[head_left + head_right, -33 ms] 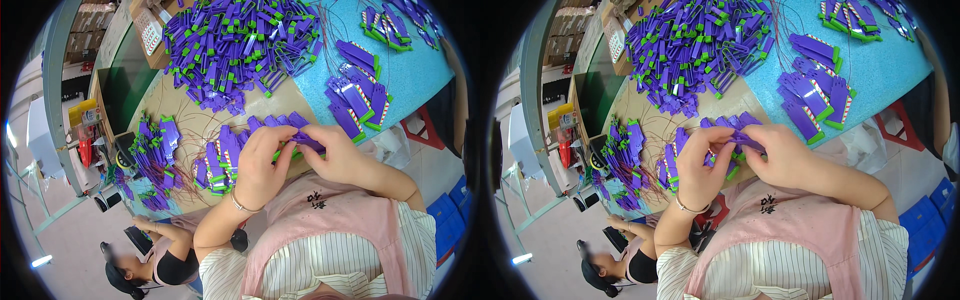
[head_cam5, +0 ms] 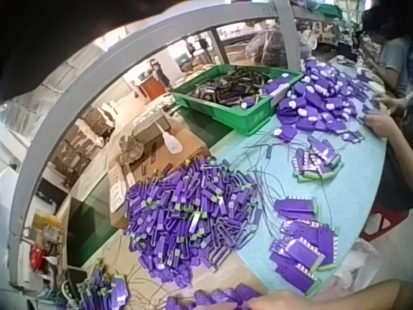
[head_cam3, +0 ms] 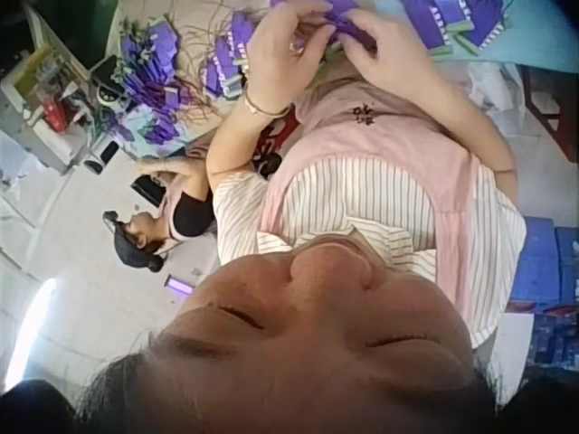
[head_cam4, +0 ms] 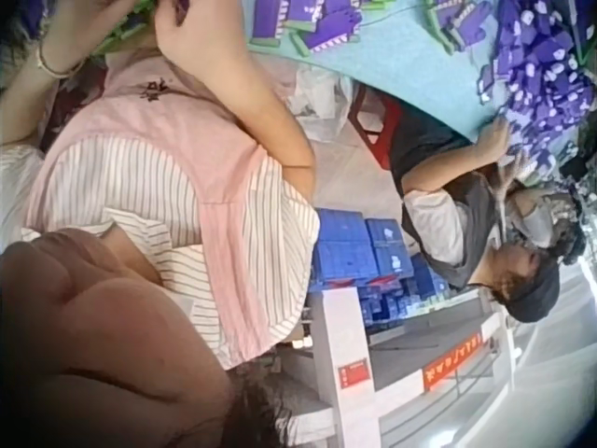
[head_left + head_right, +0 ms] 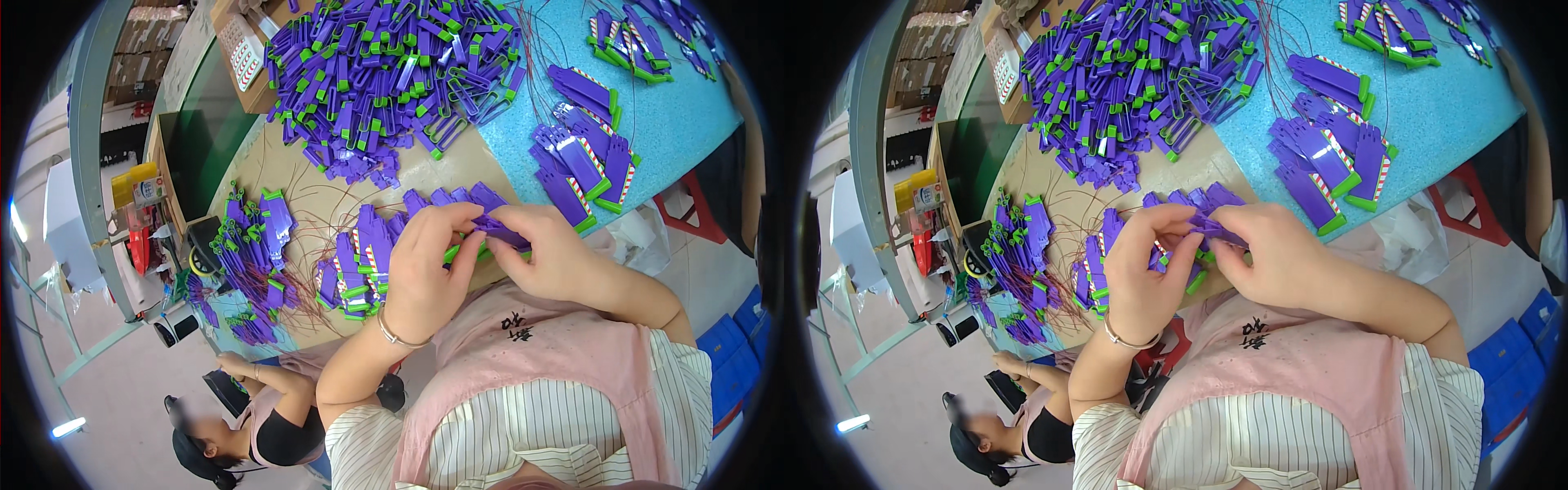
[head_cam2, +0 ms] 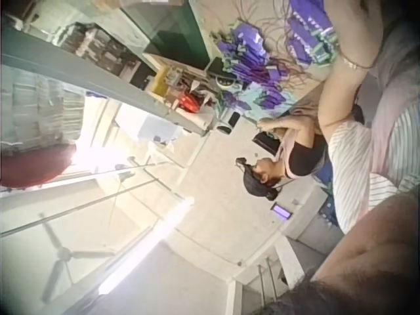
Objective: The person assembles plastic toy pieces by hand, snapping components together and placing the assembled parts onto the table.
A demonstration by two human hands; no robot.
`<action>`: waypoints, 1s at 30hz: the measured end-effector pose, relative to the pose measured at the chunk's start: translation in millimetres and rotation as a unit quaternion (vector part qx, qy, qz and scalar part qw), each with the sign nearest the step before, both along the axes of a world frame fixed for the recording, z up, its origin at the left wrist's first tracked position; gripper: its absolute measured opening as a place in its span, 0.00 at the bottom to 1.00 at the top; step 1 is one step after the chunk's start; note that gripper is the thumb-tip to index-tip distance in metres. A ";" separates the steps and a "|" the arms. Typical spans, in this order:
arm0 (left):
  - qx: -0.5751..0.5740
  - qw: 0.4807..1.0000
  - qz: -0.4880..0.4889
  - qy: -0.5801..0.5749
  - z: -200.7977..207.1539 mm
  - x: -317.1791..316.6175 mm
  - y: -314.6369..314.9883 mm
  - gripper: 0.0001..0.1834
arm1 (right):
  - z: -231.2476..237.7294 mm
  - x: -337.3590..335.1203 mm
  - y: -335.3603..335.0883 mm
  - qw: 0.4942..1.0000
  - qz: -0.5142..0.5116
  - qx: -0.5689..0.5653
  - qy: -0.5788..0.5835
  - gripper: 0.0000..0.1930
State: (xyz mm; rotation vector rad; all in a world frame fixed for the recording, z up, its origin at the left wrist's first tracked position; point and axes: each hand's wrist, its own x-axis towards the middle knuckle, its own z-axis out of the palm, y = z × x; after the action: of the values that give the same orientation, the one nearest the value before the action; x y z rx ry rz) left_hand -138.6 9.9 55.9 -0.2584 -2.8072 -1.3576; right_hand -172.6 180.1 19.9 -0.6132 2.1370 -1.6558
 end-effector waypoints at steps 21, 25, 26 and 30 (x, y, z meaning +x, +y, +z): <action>-0.204 0.977 -0.045 0.042 -39.3 -42.7 -8.4 0.04 | -3.8 -22.0 60.2 0.951 -0.137 0.188 0.202 0.19; -0.243 0.965 0.015 0.103 -49.0 -68.5 -6.1 0.06 | -7.3 -31.6 69.4 0.894 -0.153 0.343 0.243 0.24; -0.242 0.965 0.014 0.104 -52.0 -73.7 -5.2 0.06 | -7.9 -31.5 68.2 0.894 -0.153 0.343 0.243 0.24; -0.284 0.951 0.012 0.119 -59.8 -79.2 -6.9 0.07 | -15.9 -32.7 62.7 0.943 -0.140 0.255 0.160 0.30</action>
State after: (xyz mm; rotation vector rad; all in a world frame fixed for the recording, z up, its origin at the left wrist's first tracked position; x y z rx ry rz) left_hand -217.9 3.0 -3.9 -0.3607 -2.8968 -0.4390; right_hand -205.2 242.8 4.0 -0.4523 2.8568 -1.0878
